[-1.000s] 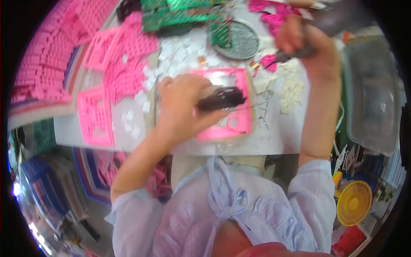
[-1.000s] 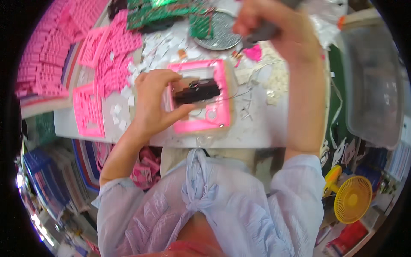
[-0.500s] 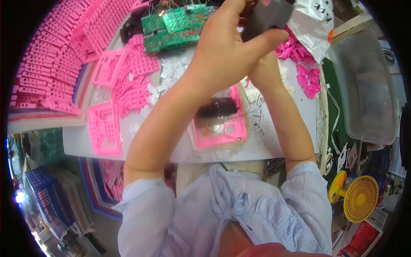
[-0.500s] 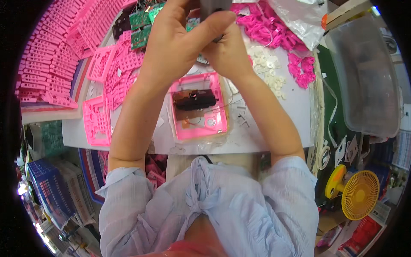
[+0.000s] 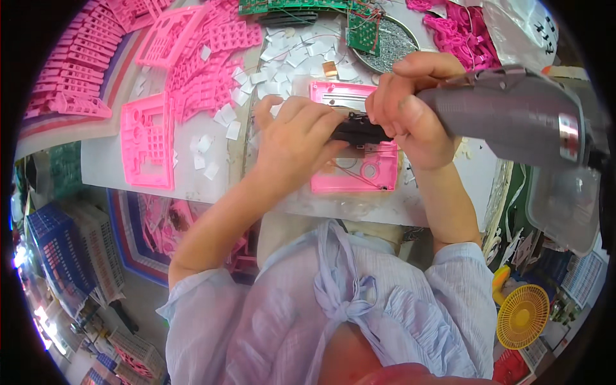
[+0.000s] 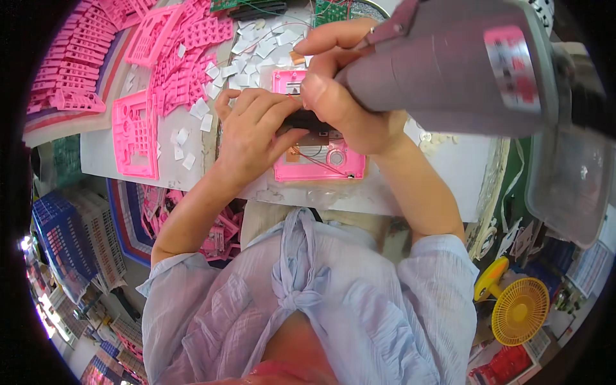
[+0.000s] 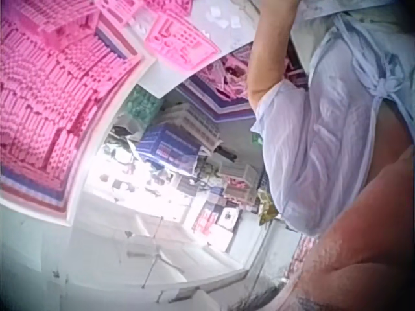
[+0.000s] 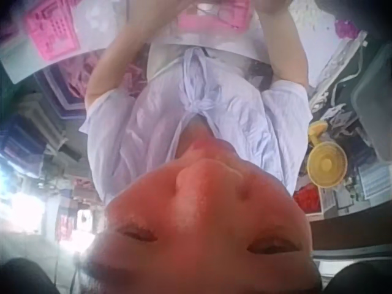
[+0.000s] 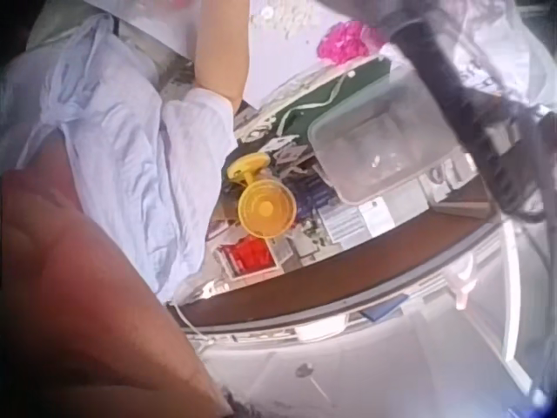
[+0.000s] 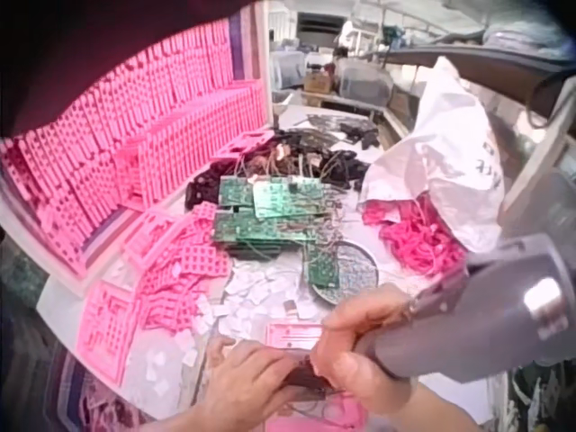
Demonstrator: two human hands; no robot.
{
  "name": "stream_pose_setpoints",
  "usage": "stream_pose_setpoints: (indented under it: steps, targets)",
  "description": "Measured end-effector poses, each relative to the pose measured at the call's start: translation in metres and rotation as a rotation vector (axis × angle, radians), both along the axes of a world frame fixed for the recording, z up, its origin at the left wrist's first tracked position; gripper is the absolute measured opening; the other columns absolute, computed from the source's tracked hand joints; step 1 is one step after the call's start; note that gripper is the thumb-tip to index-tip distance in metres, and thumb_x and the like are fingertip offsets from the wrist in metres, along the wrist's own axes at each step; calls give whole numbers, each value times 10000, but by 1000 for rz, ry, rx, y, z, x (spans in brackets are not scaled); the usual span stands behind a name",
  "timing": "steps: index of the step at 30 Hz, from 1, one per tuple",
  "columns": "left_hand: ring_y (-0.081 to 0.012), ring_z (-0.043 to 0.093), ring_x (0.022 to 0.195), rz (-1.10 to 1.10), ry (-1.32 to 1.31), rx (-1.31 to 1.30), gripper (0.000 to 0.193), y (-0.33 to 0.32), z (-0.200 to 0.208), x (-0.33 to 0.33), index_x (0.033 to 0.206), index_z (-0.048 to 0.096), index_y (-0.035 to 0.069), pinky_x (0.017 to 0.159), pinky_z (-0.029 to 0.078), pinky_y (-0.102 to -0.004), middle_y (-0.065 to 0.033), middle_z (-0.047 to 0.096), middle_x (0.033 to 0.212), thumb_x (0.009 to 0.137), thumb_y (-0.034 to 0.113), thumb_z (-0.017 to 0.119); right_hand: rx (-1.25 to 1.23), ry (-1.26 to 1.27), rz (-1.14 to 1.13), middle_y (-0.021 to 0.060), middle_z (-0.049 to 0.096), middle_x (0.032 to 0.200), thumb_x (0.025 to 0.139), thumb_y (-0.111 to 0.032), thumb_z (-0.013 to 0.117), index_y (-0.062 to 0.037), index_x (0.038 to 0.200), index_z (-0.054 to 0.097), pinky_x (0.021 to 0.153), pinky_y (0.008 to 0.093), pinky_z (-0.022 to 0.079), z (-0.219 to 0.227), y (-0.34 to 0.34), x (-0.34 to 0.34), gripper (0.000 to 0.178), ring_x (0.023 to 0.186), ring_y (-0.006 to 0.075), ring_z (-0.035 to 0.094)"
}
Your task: Assembling a pink plastic toy bank with electronic components using a power screwdriver.
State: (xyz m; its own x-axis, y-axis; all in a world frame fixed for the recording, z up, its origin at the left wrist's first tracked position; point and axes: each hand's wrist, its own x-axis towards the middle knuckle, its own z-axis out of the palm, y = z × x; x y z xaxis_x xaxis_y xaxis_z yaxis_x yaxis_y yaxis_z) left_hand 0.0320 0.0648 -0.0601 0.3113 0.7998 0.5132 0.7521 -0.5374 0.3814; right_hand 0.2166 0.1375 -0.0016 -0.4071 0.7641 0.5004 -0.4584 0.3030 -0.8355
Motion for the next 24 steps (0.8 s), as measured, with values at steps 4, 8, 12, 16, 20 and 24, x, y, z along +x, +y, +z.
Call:
stream_pose_setpoints:
  steps: [4, 8, 12, 16, 20, 24]
  targets:
    - [-226, 604, 947, -17, -52, 4, 483, 2, -6, -2, 1111, 650, 129, 892, 343, -422, -17, 661, 1023, 693, 287, 832, 80, -93, 10, 21, 457, 585, 918, -140, 622, 4, 1206, 487, 521, 319, 433, -5, 0, -2, 350, 507, 123, 437]
    - [-218, 602, 944, -8, -44, 22, 471, 1, -5, -2, 1087, 641, 122, 902, 327, -430, -6, 657, 1022, 696, 308, 827, 88, -122, 12, 23, 465, 588, 913, -149, 641, 0, 1170, 492, 528, 322, 439, -10, 0, -5, 332, 511, 126, 443]
    - [-210, 603, 947, -5, -41, 23, 466, 1, -8, -3, 1091, 631, 126, 929, 294, -447, -1, 654, 1021, 710, 320, 819, 111, -141, 4, 30, 479, 597, 914, -147, 645, -12, 1127, 489, 530, 326, 444, -14, 1, -5, 296, 516, 131, 451]
    - [-206, 606, 945, -18, -56, 34, 464, 2, -8, -3, 1096, 623, 117, 928, 286, -453, 2, 655, 1014, 722, 317, 813, 134, -136, -3, 41, 495, 610, 924, -144, 651, -26, 1056, 478, 530, 326, 449, -15, 1, -7, 247, 518, 133, 455]
    - [-205, 613, 926, -38, -79, 67, 447, 3, -11, -2, 1070, 621, 103, 913, 294, -454, 0, 656, 998, 722, 311, 811, 150, -169, 26, 46, 499, 613, 933, -141, 656, -38, 990, 459, 526, 324, 449, -10, 0, -11, 230, 514, 130, 454]
    - [-203, 614, 912, -29, -84, 60, 424, 3, -10, -2, 1038, 627, 97, 905, 299, -453, 2, 656, 983, 719, 305, 812, 182, -232, 20, 46, 498, 611, 936, -140, 654, -44, 970, 451, 522, 326, 446, -8, 1, -10, 226, 510, 131, 453]
